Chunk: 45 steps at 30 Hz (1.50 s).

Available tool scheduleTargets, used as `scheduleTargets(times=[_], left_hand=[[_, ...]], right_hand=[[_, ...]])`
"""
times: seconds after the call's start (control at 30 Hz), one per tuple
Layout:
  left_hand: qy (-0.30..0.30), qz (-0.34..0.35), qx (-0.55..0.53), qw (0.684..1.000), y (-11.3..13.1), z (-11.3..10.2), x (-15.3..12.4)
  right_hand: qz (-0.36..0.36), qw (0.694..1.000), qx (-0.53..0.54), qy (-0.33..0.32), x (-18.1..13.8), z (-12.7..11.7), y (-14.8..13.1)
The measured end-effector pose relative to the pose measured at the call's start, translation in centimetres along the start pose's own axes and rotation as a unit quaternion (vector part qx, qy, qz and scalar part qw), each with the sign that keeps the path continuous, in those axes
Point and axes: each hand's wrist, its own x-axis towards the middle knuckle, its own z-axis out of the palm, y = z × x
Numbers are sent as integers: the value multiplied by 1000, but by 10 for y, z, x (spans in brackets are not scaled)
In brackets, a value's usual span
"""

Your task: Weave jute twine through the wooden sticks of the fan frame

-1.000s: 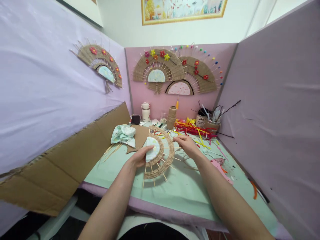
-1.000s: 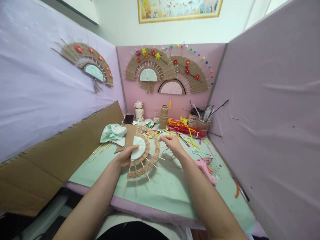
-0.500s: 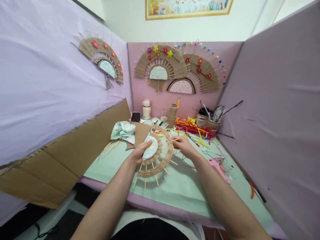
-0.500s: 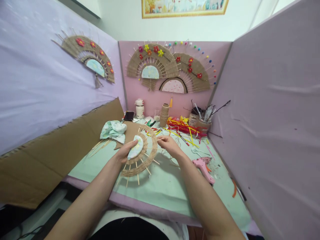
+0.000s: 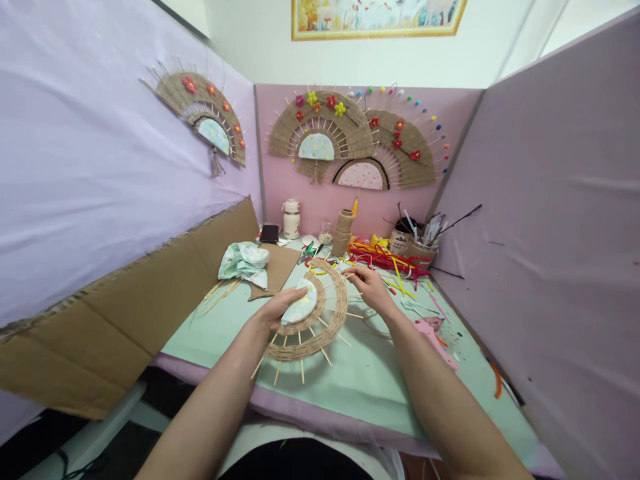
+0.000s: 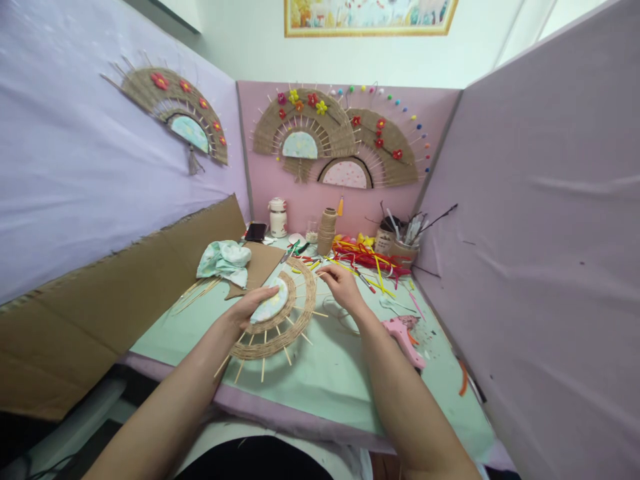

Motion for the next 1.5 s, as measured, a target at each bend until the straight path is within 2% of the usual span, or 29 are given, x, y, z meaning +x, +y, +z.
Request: scheduleTargets(times=[0.17,0.47,0.7,0.97,1.13,1.5], left_hand=[[1,-8,9,1000,1,-1,0],[-39,-27,54,997,-3,-4,-1],[-60,-16,82,995,0,2,-7],[-100,-11,63,993,-11,-7,2],[-92,-23,44,995,-15,-7,4],[-126,-31,-16,991,-20,-1,10]], right_hand=[[-62,997,-42,32,1,-3,2],[-99,988,-83,91,1,-10,-2],[-16,996,-15,85,3,-9,2],[118,990,76,-30,-1,3,1],[178,972,145,-55,-3,10,6],[186,971,135,-66,-6,15,-6]])
